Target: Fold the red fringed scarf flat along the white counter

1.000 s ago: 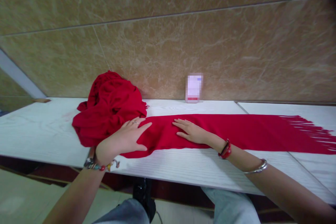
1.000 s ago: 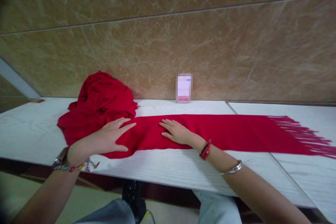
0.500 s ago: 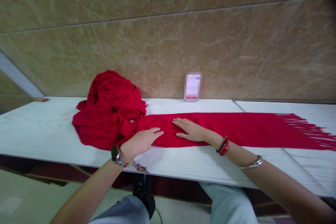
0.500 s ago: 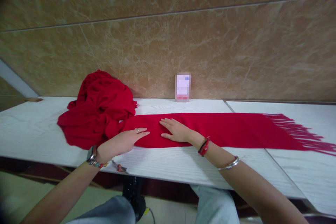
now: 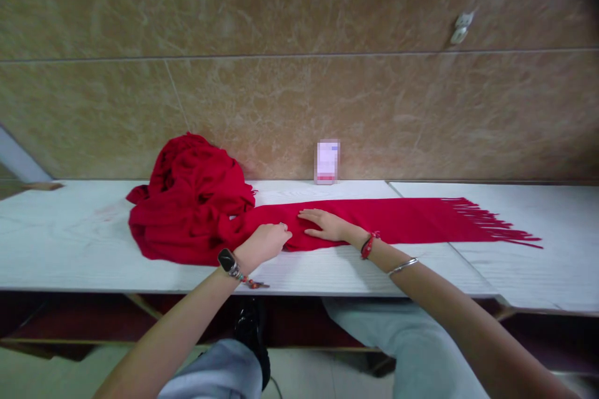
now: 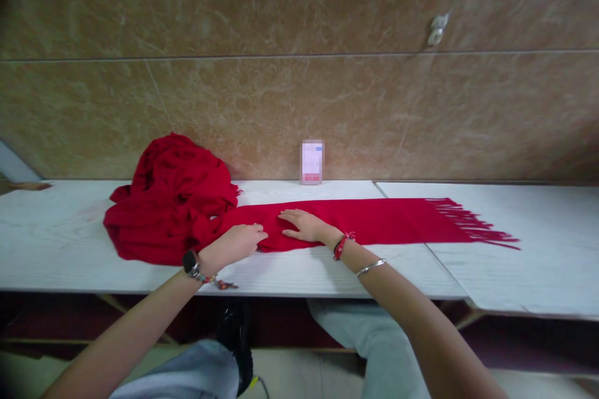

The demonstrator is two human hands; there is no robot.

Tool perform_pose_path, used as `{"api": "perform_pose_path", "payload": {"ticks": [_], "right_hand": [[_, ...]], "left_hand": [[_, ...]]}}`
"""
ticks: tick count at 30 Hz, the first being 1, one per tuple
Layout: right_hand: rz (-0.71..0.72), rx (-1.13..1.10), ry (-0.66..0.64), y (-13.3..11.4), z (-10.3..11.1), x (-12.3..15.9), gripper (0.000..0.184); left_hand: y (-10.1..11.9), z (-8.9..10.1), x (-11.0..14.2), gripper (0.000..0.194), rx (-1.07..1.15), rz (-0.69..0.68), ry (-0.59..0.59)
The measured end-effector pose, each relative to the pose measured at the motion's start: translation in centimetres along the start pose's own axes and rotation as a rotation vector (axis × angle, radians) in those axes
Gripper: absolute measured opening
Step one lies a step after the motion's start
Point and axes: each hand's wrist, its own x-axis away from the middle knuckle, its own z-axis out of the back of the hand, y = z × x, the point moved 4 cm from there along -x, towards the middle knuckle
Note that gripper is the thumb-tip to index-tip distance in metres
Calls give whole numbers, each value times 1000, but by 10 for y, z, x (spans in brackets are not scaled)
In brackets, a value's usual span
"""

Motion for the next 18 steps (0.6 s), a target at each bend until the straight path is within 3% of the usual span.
{"api": "perform_pose_path", "payload": {"ticks": [6,12,15,18], "right_hand": [[-71,30,146,-6,13,9,36],[15,-108,-68,-35,37,24,47],[14,-33,-70,-44,37,26,57],[-26,85,-26,-42,30,26,42]], "left_hand": [[-4,4,-13,24,-5,22,13],[-12,10,-21,26,11,-14,-33],[-18,13,-25,27,28,-30,-87],[-25,13,-26,30,66,-25,-128]]}}
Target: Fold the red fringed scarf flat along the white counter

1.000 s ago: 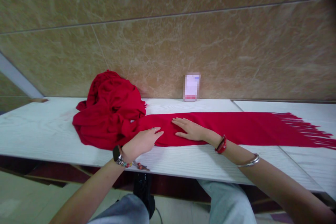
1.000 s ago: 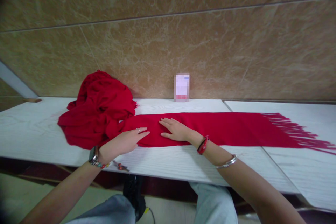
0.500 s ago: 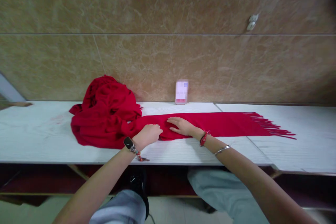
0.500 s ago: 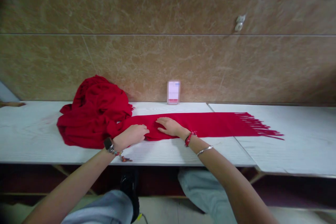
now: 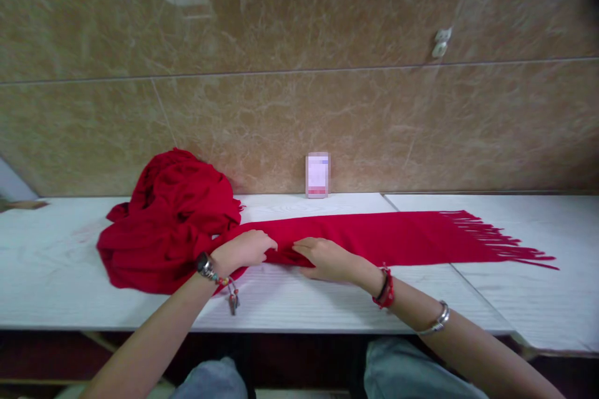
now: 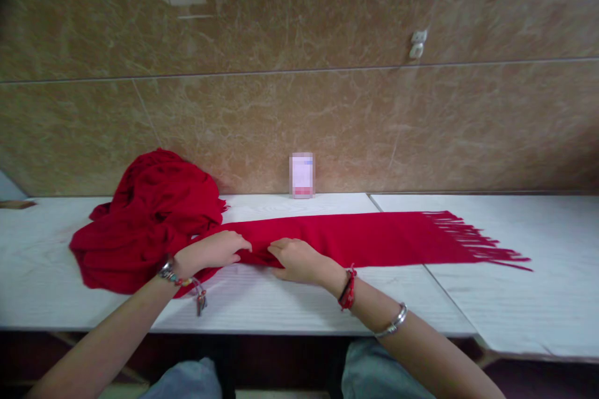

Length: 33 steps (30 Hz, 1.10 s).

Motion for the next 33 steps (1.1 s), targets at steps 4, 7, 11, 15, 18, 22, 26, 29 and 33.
{"api": "perform_pose_path", "payload": {"ticks": [4,7,11,15,18,22,26,29,33], "right_hand": [[-92,118,-24,13,-6,1,24],[-182,176,-35,22,0,4,19],[-132,245,-80,21,7,11,19],[-57,292,-141,19,8,22,20],[-76,304,-137,22,9,31,21],[-89,344,-136,25,10,41,18],[-15,362,-132,27,6,48,24],[35,365,-94,28,3,52,26],[74,367,-53,29,1,56,29]], "left_hand": [[-5,-7,4,34,61,7,24],[-3,-15,11,32,42,26,99],[3,-27,20,32,6,95,137],[5,-34,22,35,-22,114,148],[6,-34,20,39,-45,141,184],[8,-30,23,42,-55,201,197],[20,-25,27,43,-77,199,154],[33,-24,24,47,-83,156,128],[46,-27,18,53,-33,11,130]]}}
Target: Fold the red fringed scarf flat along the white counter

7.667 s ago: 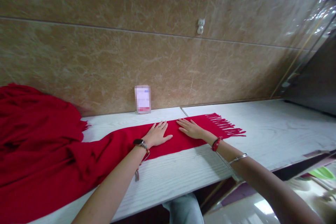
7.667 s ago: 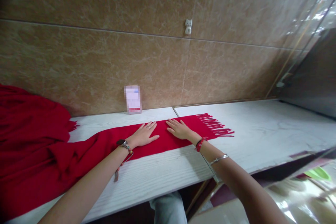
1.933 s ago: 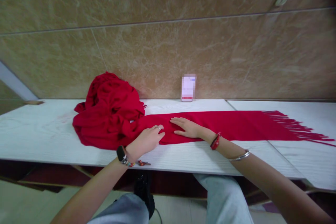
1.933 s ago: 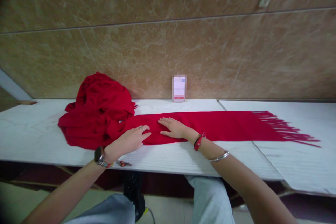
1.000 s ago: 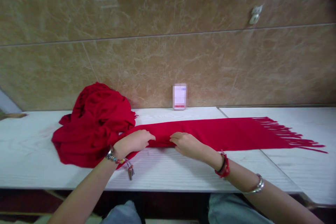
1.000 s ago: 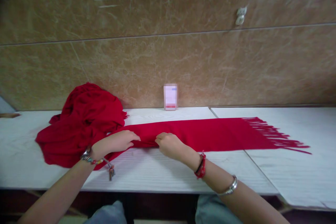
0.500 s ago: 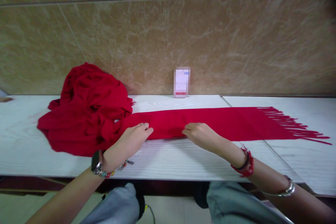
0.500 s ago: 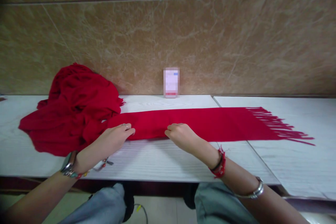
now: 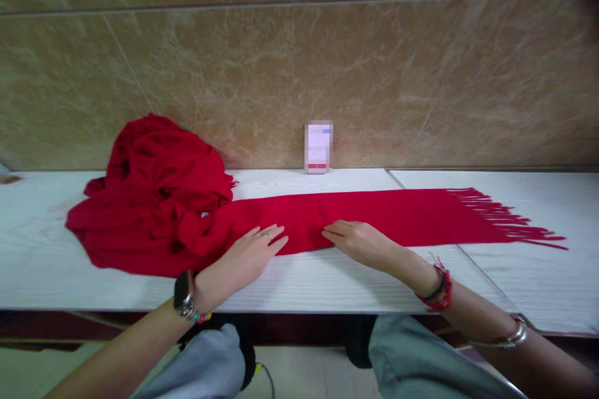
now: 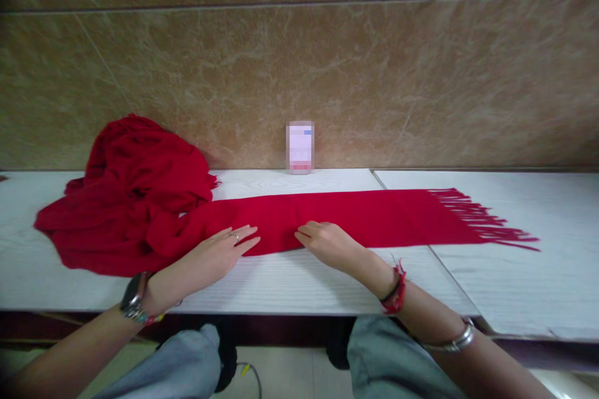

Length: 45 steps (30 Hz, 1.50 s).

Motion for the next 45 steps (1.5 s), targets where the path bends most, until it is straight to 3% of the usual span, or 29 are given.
{"api": "perform_pose_path", "payload": {"ticks": [5,9,13,17,23,29,33,38,45], "right_hand": [[44,-78,29,3,-3,10,40],[77,-259,-43,6,-2,14,42],[-92,-389,-78,10,0,3,52],[-260,-349,-135,8,-10,-7,58],[-267,-345,-191,5,-21,-2,59],[-379,-368,-165,28,-7,-15,59],[-446,-373,-130,40,-13,-33,60],[-432,-331,-176,40,-41,-38,55],[-415,-244,-162,49,-44,-24,53]], "left_hand": [[-8,-7,5,63,67,-12,-60],[-9,-1,3,51,96,-66,-52],[0,11,-21,39,85,-50,9],[2,3,-48,47,109,100,22],[-3,-29,-53,55,226,196,-118],[-7,-19,-63,58,260,202,-175],[-9,-11,-81,57,242,266,-98],[-9,-29,-89,56,240,258,-72],[-15,-37,-89,58,239,278,-72]]}}
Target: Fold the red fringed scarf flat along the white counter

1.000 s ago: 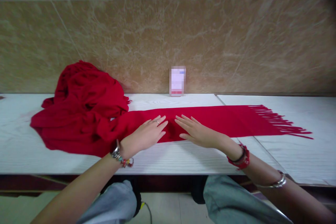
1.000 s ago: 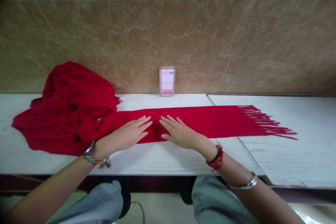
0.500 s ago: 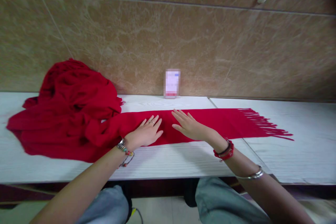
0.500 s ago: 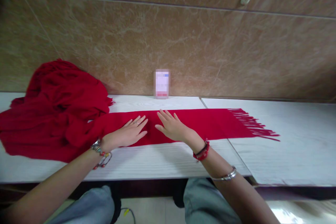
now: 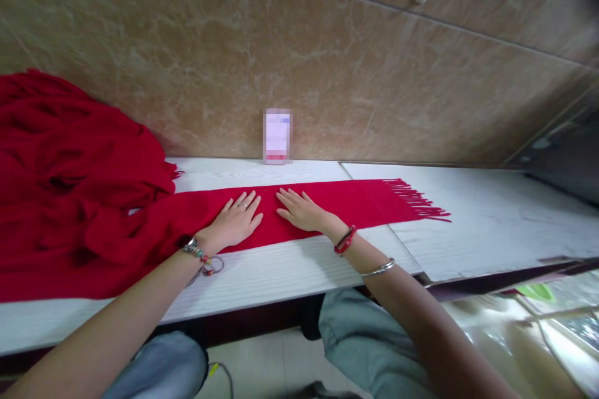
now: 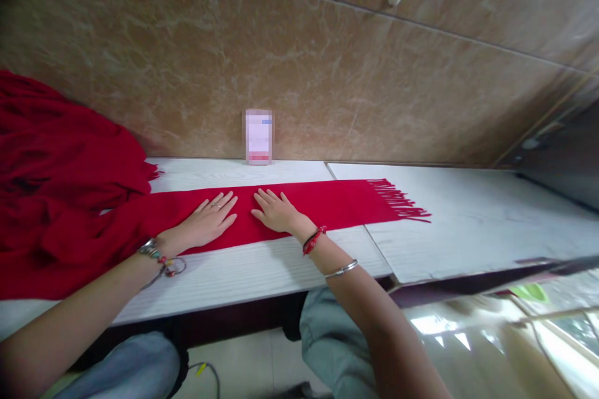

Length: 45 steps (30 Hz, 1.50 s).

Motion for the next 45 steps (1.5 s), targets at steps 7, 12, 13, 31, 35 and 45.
{"api": "perform_pose_path", "payload": {"ticks": [7,12,13,31,35,45], "right_hand": [[-155,85,-30,85,-2,36,48],[-312,146,-58,168,-3,89,44],[-338,165,-60,183,-2,99,42],[68,19,59,27,2,-14,49],[-29,42,1,74,-4,8,51],[-304,242,-70,215,9,91,34]], "left_hand": [[-2,-1,-4,60,5,-2,28],[-1,1,-4,59,-7,12,-20],[-2,2,-4,59,-7,9,-32],[15,1,-42,55,16,45,81],[14,0,-42,55,9,58,74],[16,1,-42,56,15,74,90]]}}
